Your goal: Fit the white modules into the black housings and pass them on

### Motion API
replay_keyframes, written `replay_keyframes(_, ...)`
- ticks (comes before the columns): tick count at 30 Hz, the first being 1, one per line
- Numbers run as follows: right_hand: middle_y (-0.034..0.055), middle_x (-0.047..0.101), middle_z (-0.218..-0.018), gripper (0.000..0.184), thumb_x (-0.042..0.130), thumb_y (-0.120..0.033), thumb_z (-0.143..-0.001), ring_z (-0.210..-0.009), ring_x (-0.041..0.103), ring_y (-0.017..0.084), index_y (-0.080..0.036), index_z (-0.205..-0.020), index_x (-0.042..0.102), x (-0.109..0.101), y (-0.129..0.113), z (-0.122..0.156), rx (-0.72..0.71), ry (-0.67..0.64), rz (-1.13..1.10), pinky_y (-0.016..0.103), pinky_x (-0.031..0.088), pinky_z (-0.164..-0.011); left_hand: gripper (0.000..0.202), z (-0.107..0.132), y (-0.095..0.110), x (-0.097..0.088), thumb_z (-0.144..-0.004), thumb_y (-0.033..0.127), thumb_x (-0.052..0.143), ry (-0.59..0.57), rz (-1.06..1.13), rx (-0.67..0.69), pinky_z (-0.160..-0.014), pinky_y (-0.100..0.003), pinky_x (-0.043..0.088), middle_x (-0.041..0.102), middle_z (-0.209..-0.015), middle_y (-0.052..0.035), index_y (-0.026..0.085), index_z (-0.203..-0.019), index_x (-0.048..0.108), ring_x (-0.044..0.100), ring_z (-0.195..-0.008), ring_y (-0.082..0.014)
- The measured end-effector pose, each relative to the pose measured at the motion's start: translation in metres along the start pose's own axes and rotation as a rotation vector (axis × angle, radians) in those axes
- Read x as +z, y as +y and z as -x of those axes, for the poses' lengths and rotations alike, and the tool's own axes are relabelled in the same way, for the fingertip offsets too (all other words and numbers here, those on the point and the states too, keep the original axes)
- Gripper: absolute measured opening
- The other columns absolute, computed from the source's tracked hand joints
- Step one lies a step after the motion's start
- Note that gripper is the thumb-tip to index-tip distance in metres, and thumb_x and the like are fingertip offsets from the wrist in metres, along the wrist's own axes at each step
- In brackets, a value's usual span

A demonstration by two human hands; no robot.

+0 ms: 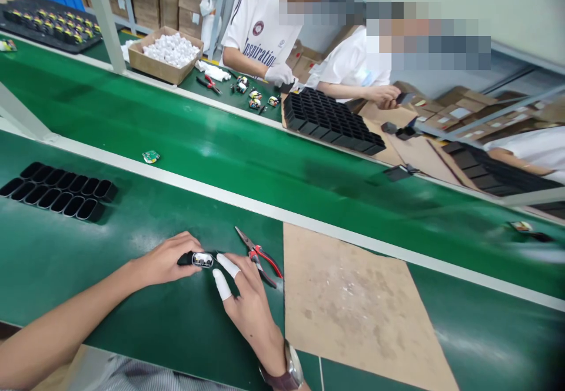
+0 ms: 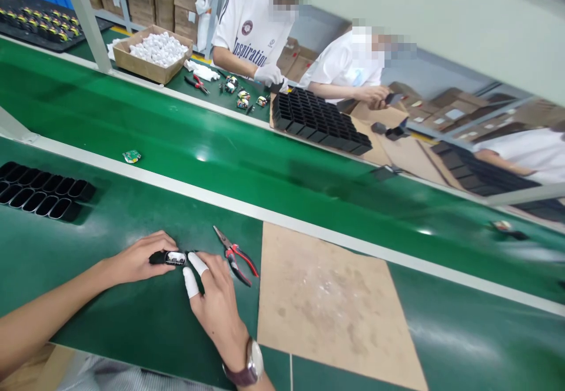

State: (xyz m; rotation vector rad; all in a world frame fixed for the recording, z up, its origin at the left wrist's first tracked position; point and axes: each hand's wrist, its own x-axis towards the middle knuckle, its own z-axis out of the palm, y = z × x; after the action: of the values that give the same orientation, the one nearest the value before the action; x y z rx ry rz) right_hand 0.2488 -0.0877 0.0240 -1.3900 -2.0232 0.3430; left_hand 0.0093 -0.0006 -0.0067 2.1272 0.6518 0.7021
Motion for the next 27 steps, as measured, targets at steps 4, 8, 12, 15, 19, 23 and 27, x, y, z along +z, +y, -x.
replay_keyframes(4, 0.0155, 0.066, -0.128, 0.038, 0.053, -0.017, -0.103, -0.11, 0.064, 0.032, -0.02, -0.141, 0.057, 0.004, 0.007, 0.017, 0.019, -0.016, 0.228, 0.054, 0.056, -0.093, 0.043, 0.005, 0.005, -0.002, -0.096, 0.034, 0.074, -0.007, -0.146, -0.007, -0.099, -0.042, 0.055, 0.068, -0.126, -0.0118, 0.023, -0.134, 0.058, 0.065, -0.117, -0.0273)
replay_keyframes(8, 0.0175, 0.065, -0.127, 0.037, 0.05, -0.016, -0.103, -0.116, 0.063, 0.034, -0.017, -0.14, 0.056, 0.012, 0.018, 0.032, 0.04, -0.013, 0.322, 0.057, 0.056, -0.097, 0.028, 0.007, 0.01, -0.001, -0.101, 0.021, 0.066, 0.004, -0.313, 0.177, -0.101, -0.045, 0.053, 0.067, -0.129, -0.0142, 0.023, -0.129, 0.063, 0.065, -0.118, -0.0286)
replay_keyframes(12, 0.0148, 0.065, -0.121, 0.037, 0.05, -0.016, -0.103, -0.11, 0.064, 0.031, -0.018, -0.139, 0.058, 0.016, 0.022, 0.034, 0.045, 0.029, 0.297, 0.053, 0.057, -0.096, 0.021, 0.006, 0.013, 0.002, -0.102, 0.011, 0.058, 0.036, -0.35, 0.228, -0.085, -0.037, 0.058, 0.069, -0.12, -0.0133, 0.022, -0.117, 0.068, 0.068, -0.102, -0.024)
replay_keyframes(15, 0.0146, 0.066, -0.117, 0.035, 0.049, -0.011, -0.101, -0.106, 0.063, 0.031, -0.016, -0.134, 0.061, 0.016, 0.023, 0.033, 0.052, 0.017, 0.292, 0.051, 0.058, -0.094, 0.017, 0.003, 0.016, 0.004, -0.102, 0.011, 0.058, 0.063, -0.326, 0.221, -0.081, -0.035, 0.058, 0.069, -0.12, -0.0135, 0.022, -0.113, 0.067, 0.068, -0.097, -0.0221)
replay_keyframes(19, 0.0139, 0.066, -0.111, 0.044, 0.042, 0.001, -0.092, -0.101, 0.064, 0.029, -0.014, -0.127, 0.065, 0.01, 0.024, 0.033, 0.027, -0.006, 0.271, 0.047, 0.059, -0.088, 0.019, 0.0, 0.016, 0.007, -0.103, 0.014, 0.06, 0.085, -0.266, 0.149, -0.09, -0.038, 0.059, 0.07, -0.12, -0.0118, 0.023, -0.119, 0.063, 0.069, -0.104, -0.0225)
replay_keyframes(23, 0.0129, 0.064, -0.112, 0.043, 0.043, 0.001, -0.092, -0.094, 0.065, 0.026, -0.017, -0.126, 0.064, 0.001, 0.02, 0.034, -0.034, 0.033, 0.169, 0.039, 0.06, -0.077, 0.046, -0.002, 0.015, 0.009, -0.099, 0.026, 0.07, 0.103, -0.235, 0.036, -0.099, -0.044, 0.06, 0.069, -0.125, -0.0126, 0.024, -0.141, 0.052, 0.069, -0.116, -0.0257)
replay_keyframes(27, 0.0132, 0.062, -0.112, 0.037, 0.049, 0.003, -0.085, -0.087, 0.065, 0.025, -0.017, -0.111, 0.065, -0.005, 0.009, 0.025, -0.103, 0.011, 0.173, 0.036, 0.057, -0.067, 0.049, -0.006, 0.018, 0.012, -0.096, 0.027, 0.075, 0.127, -0.294, 0.138, -0.105, -0.052, 0.057, 0.065, -0.133, -0.016, 0.024, -0.14, 0.054, 0.064, -0.126, -0.0303)
